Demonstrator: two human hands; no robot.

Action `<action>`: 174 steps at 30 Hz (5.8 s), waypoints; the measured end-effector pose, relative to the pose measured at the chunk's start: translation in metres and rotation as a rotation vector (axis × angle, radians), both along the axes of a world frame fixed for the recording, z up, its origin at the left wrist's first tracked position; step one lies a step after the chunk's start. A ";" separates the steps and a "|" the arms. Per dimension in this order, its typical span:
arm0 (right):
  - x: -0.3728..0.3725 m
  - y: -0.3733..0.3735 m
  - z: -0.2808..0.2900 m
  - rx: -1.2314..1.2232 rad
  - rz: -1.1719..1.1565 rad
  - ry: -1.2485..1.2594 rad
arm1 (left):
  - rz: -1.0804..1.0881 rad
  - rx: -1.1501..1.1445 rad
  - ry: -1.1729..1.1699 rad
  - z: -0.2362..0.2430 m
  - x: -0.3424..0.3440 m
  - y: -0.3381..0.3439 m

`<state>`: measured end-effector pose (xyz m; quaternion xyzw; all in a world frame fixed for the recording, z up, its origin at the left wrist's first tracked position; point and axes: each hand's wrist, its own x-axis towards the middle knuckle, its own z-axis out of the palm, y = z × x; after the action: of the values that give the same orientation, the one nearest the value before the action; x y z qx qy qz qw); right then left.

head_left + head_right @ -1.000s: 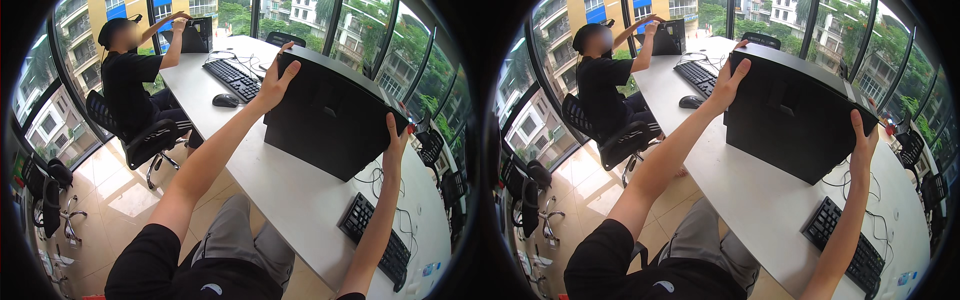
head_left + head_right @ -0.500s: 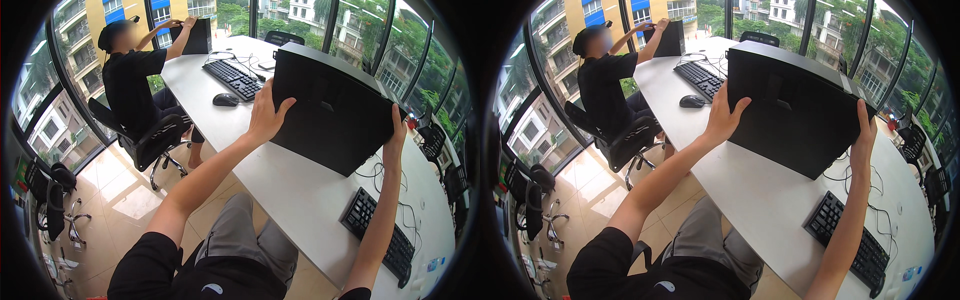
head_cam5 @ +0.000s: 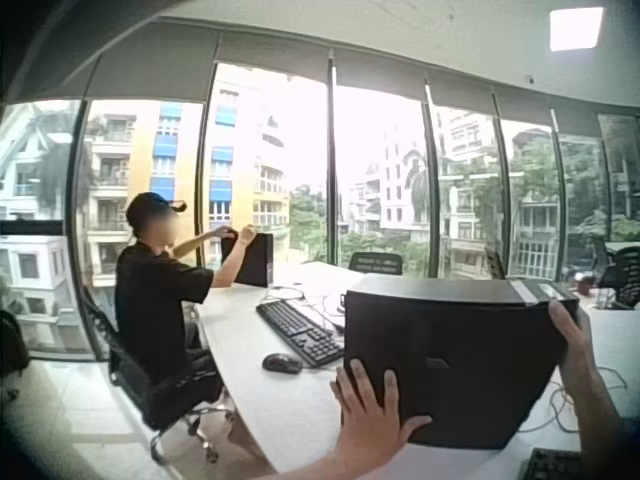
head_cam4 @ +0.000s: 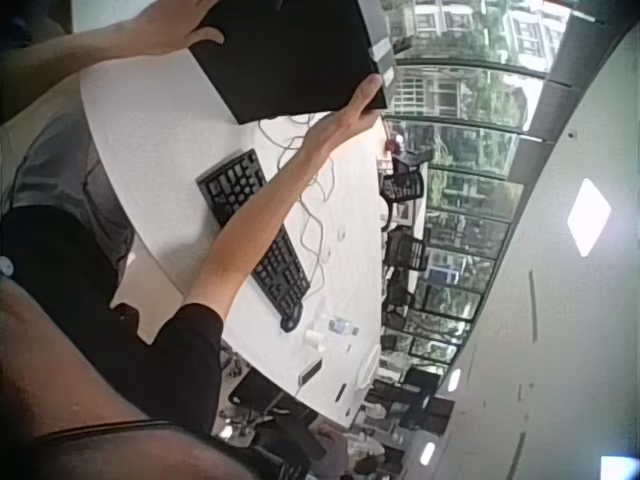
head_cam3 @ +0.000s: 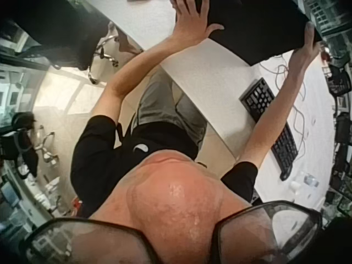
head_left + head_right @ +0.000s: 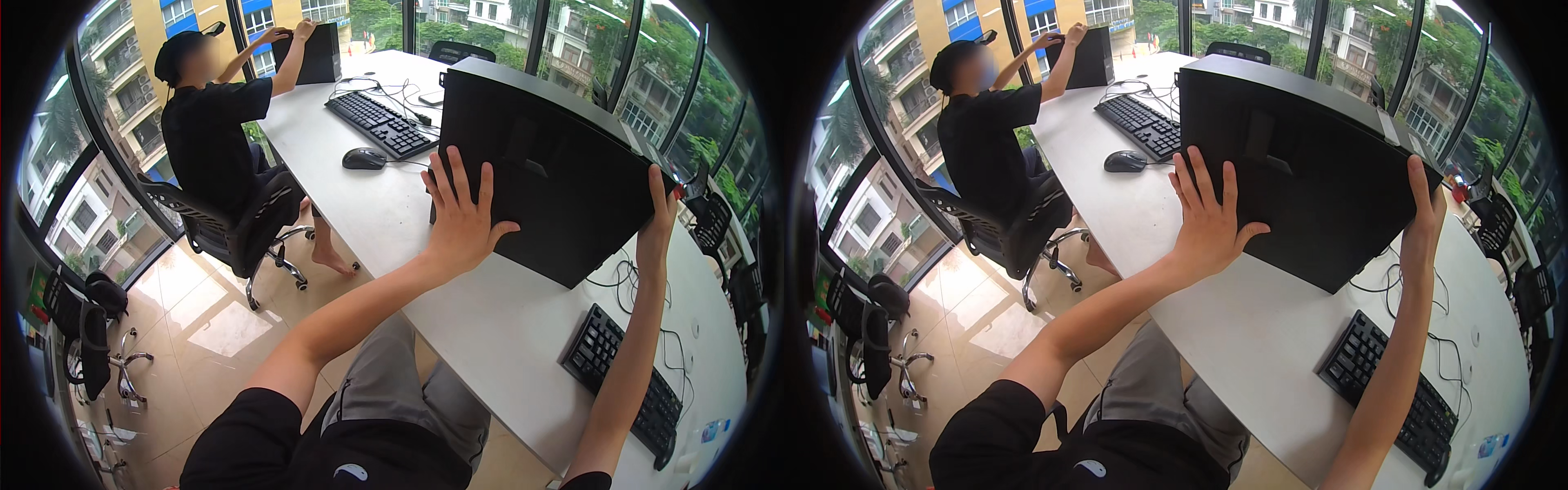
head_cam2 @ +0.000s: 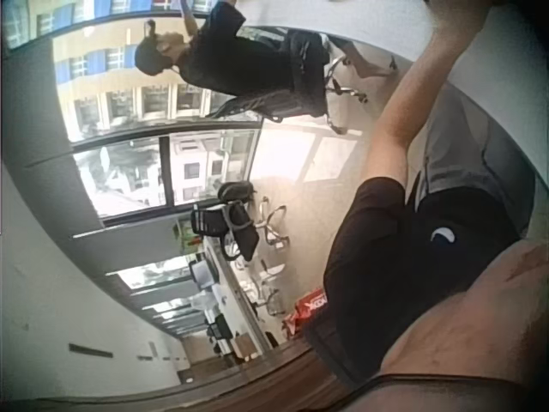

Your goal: Connecting and installing a Lexar SSD and an HDD into a desktop computer chassis.

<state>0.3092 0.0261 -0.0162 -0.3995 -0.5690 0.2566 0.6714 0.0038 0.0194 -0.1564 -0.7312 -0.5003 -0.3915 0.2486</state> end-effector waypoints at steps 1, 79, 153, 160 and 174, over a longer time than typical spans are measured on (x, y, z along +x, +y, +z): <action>-0.001 0.000 0.001 0.012 -0.027 -0.011 | 0.014 -0.007 0.028 -0.002 -0.001 0.002; -0.194 -0.107 -0.123 0.322 0.002 -0.208 | -0.260 -1.067 0.044 0.281 -0.045 0.050; -0.046 0.181 -0.108 0.151 0.370 -0.666 | -0.015 -0.656 -0.077 0.233 -0.082 0.009; -0.010 0.126 -0.094 0.023 0.499 -1.019 | 0.087 -0.623 -0.127 0.258 -0.094 -0.008; -0.025 0.111 -0.119 -0.053 0.627 -0.939 | 0.074 -0.652 -0.296 0.264 -0.131 -0.005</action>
<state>0.2845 0.1367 -0.1353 -0.2995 -0.8914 0.2528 0.2277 -0.1271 0.0143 0.1081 -0.6887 -0.6557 -0.3038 -0.0587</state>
